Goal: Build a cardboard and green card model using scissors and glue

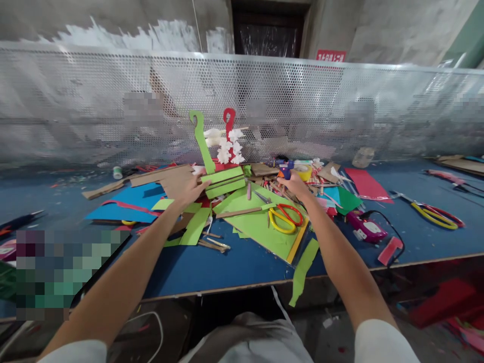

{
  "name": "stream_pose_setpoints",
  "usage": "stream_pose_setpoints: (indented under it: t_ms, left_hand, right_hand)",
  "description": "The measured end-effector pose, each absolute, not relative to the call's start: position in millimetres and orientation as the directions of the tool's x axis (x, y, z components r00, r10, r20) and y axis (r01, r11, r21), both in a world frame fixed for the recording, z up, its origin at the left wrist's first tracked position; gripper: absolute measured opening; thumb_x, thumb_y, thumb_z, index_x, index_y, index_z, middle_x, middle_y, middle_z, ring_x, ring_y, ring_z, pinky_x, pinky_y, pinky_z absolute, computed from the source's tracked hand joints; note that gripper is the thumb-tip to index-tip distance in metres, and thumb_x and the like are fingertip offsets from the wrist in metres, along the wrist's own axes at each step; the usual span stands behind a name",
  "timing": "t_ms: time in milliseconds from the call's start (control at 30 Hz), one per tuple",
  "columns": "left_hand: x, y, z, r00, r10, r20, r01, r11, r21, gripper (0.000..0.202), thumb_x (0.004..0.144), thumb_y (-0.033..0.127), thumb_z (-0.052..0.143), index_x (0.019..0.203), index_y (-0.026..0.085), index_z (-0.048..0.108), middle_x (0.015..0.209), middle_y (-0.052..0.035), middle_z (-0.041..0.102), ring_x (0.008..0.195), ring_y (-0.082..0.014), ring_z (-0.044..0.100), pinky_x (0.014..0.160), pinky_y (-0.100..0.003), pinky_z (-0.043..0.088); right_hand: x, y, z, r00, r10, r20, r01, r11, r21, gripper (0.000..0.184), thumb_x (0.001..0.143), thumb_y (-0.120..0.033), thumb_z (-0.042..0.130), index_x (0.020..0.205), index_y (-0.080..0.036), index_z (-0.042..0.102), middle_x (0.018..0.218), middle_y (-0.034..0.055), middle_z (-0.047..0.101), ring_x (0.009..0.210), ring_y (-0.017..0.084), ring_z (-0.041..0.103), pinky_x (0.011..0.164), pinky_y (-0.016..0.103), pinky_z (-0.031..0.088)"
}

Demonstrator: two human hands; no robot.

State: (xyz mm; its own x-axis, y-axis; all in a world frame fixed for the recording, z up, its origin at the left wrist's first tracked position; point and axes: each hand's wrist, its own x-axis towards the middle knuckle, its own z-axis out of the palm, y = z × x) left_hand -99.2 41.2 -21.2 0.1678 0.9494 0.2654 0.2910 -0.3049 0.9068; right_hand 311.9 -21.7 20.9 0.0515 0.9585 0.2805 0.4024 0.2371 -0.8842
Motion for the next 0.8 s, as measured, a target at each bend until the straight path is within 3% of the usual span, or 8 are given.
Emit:
stream_pose_setpoints:
  t_ms: [133, 267, 467, 633, 700, 800]
  left_hand:
    - [-101.4, 44.3, -23.3, 0.141, 0.955, 0.262, 0.352, -0.296, 0.888, 0.095, 0.083, 0.067, 0.071, 0.157, 0.017, 0.038, 0.151, -0.0190, 0.059, 0.132, -0.0336, 0.061, 0.114, -0.050, 0.050]
    - [-102.7, 43.2, -21.7, 0.132, 0.947, 0.294, 0.406, -0.322, 0.855, 0.090, 0.084, 0.066, 0.071, 0.155, 0.017, 0.044, 0.142, -0.0173, 0.065, 0.130, -0.0350, 0.062, 0.114, -0.051, 0.049]
    - [-100.0, 38.4, -14.1, 0.109, 0.956, 0.272, 0.447, -0.292, 0.846, 0.083, 0.079, 0.064, 0.076, 0.144, 0.018, 0.055, 0.128, -0.0155, 0.071, 0.118, -0.0369, 0.068, 0.107, -0.053, 0.053]
    - [-101.9, 35.8, -8.5, 0.162, 0.960, 0.230, 0.438, -0.279, 0.855, 0.087, 0.072, 0.059, 0.083, 0.144, 0.018, 0.054, 0.129, -0.0160, 0.070, 0.118, -0.0371, 0.068, 0.103, -0.053, 0.056]
    - [-102.8, 33.5, -5.9, 0.215, 0.946, 0.242, 0.424, -0.313, 0.850, 0.088, 0.072, 0.057, 0.084, 0.144, 0.019, 0.054, 0.131, -0.0159, 0.070, 0.121, -0.0372, 0.068, 0.104, -0.052, 0.055]
    - [-103.2, 27.4, -0.7, 0.259, 0.933, 0.249, 0.443, -0.344, 0.828, 0.084, 0.073, 0.058, 0.083, 0.143, 0.020, 0.056, 0.132, -0.0146, 0.071, 0.120, -0.0378, 0.068, 0.104, -0.052, 0.055]
  right_hand:
    - [328.9, -12.6, 21.6, 0.166, 0.897, 0.411, 0.653, 0.212, -0.727, 0.031, 0.071, -0.042, 0.078, 0.089, -0.020, 0.066, 0.088, 0.0082, 0.075, 0.079, 0.026, 0.068, 0.078, 0.039, 0.054]
    - [339.5, -14.7, 24.9, 0.162, 0.892, 0.423, 0.836, 0.103, -0.539, 0.032, 0.075, -0.046, 0.080, 0.087, -0.018, 0.070, 0.085, 0.0121, 0.075, 0.081, 0.029, 0.070, 0.074, 0.036, 0.051]
    - [350.5, -12.8, 19.3, 0.098, 0.972, 0.213, 0.983, -0.062, -0.171, 0.045, 0.081, -0.060, 0.077, 0.063, -0.022, 0.063, 0.061, 0.0095, 0.063, 0.073, 0.030, 0.066, 0.068, 0.035, 0.045]
    - [356.1, -11.5, 13.8, 0.072, 0.994, 0.085, 0.985, -0.057, -0.163, 0.044, 0.078, -0.051, 0.085, 0.056, -0.023, 0.059, 0.047, 0.0048, 0.051, 0.065, 0.028, 0.062, 0.068, 0.037, 0.042]
    - [355.9, -12.9, 14.9, 0.072, 0.994, 0.081, 0.982, -0.056, -0.181, 0.037, 0.077, -0.046, 0.086, 0.062, -0.022, 0.063, 0.047, 0.0039, 0.053, 0.064, 0.026, 0.062, 0.068, 0.037, 0.043]
    - [343.5, -19.1, 21.5, 0.019, 0.982, 0.189, 0.983, 0.016, -0.184, 0.029, 0.076, -0.043, 0.087, 0.083, -0.020, 0.070, 0.066, 0.0070, 0.066, 0.072, 0.027, 0.064, 0.069, 0.035, 0.044]
